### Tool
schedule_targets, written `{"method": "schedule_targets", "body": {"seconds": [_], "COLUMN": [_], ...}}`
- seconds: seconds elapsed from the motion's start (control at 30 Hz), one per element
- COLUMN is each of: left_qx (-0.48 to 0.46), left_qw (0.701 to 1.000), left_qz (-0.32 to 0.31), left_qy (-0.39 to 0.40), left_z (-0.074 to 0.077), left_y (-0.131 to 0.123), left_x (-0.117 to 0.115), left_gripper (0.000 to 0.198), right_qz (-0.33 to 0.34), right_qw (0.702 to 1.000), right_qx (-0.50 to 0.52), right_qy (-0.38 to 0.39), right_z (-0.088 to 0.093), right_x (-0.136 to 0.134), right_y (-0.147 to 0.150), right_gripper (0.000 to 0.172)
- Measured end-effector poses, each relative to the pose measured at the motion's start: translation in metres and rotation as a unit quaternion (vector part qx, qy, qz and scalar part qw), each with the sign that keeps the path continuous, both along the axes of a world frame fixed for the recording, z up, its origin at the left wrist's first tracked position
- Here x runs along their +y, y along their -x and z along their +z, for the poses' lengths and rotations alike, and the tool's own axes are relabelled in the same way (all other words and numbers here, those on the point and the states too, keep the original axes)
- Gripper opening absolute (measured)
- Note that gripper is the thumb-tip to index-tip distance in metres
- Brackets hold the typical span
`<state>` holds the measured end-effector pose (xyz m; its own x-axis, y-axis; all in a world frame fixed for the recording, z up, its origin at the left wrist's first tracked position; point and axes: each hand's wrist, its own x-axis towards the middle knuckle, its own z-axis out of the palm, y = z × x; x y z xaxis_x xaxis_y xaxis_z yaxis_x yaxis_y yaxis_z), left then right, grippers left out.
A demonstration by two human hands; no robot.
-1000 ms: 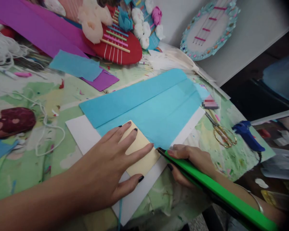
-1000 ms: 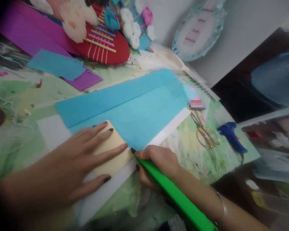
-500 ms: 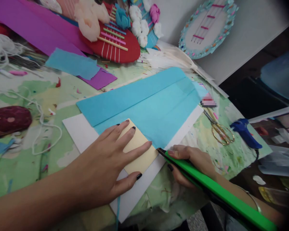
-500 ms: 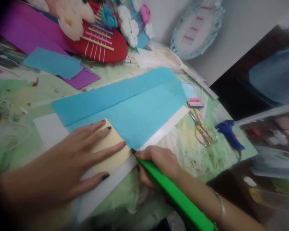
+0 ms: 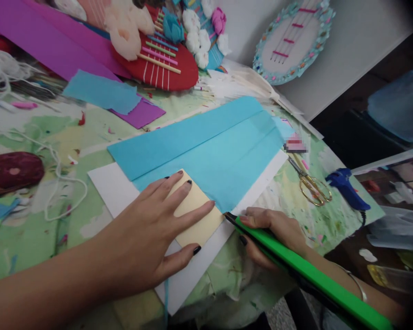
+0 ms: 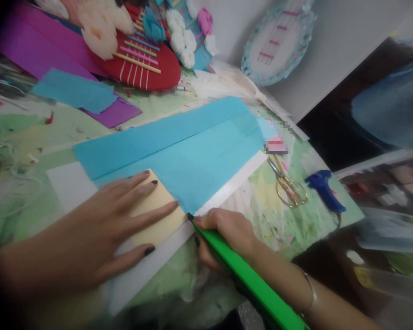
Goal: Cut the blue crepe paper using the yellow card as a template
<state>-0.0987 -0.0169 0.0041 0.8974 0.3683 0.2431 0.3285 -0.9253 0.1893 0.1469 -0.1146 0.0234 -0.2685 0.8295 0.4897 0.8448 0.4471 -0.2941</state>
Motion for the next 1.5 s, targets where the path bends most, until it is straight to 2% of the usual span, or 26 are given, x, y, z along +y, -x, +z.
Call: {"method": "schedule_targets", "body": {"seconds": [0.23, 0.4, 0.53, 0.67, 0.77, 0.87, 0.97, 1.03, 1.1, 1.27, 1.5], "left_qx": [-0.017, 0.006, 0.006, 0.008, 0.006, 0.003, 0.002, 0.008, 0.016, 0.028, 0.034], "left_qw": [0.999, 1.000, 1.000, 1.000, 1.000, 1.000, 1.000, 1.000, 1.000, 0.999, 0.998], "left_qz": [0.033, 0.000, 0.003, 0.002, -0.001, -0.010, -0.009, -0.007, 0.000, 0.024, 0.038], "left_qy": [0.018, 0.001, -0.002, -0.004, -0.012, -0.022, -0.024, -0.023, -0.027, -0.039, -0.029], "left_z": [0.001, 0.001, 0.001, 0.001, 0.001, 0.001, 0.001, 0.002, 0.002, 0.001, -0.003], "left_y": [-0.002, -0.001, 0.000, 0.000, -0.001, -0.001, -0.001, -0.001, 0.000, 0.002, 0.004], "left_x": [-0.005, -0.001, 0.000, 0.000, 0.001, 0.001, -0.001, -0.002, -0.002, -0.002, -0.001], "left_gripper": [0.057, 0.062, 0.062, 0.063, 0.063, 0.061, 0.060, 0.060, 0.061, 0.066, 0.072], "right_qz": [-0.002, 0.003, -0.010, -0.005, -0.011, -0.043, -0.055, -0.054, -0.068, -0.072, -0.064], "right_qw": [1.000, 1.000, 0.999, 1.000, 0.999, 0.987, 0.983, 0.986, 0.989, 0.996, 0.996], "right_qx": [-0.001, -0.004, -0.002, -0.006, 0.053, 0.146, 0.167, 0.158, 0.133, 0.044, 0.041], "right_qy": [-0.010, -0.003, -0.032, -0.018, -0.006, -0.052, -0.059, -0.017, 0.011, 0.040, 0.052], "right_z": [0.001, 0.001, -0.003, -0.002, -0.006, -0.015, -0.020, -0.018, -0.014, -0.011, -0.012], "right_x": [-0.001, -0.003, -0.004, -0.007, -0.010, -0.011, -0.006, -0.003, 0.000, 0.003, 0.002], "right_y": [-0.002, -0.003, -0.003, -0.003, -0.006, -0.010, -0.013, -0.012, -0.011, -0.013, -0.013], "right_gripper": [0.016, 0.019, 0.016, 0.017, 0.020, 0.024, 0.036, 0.039, 0.036, 0.028, 0.028]}}
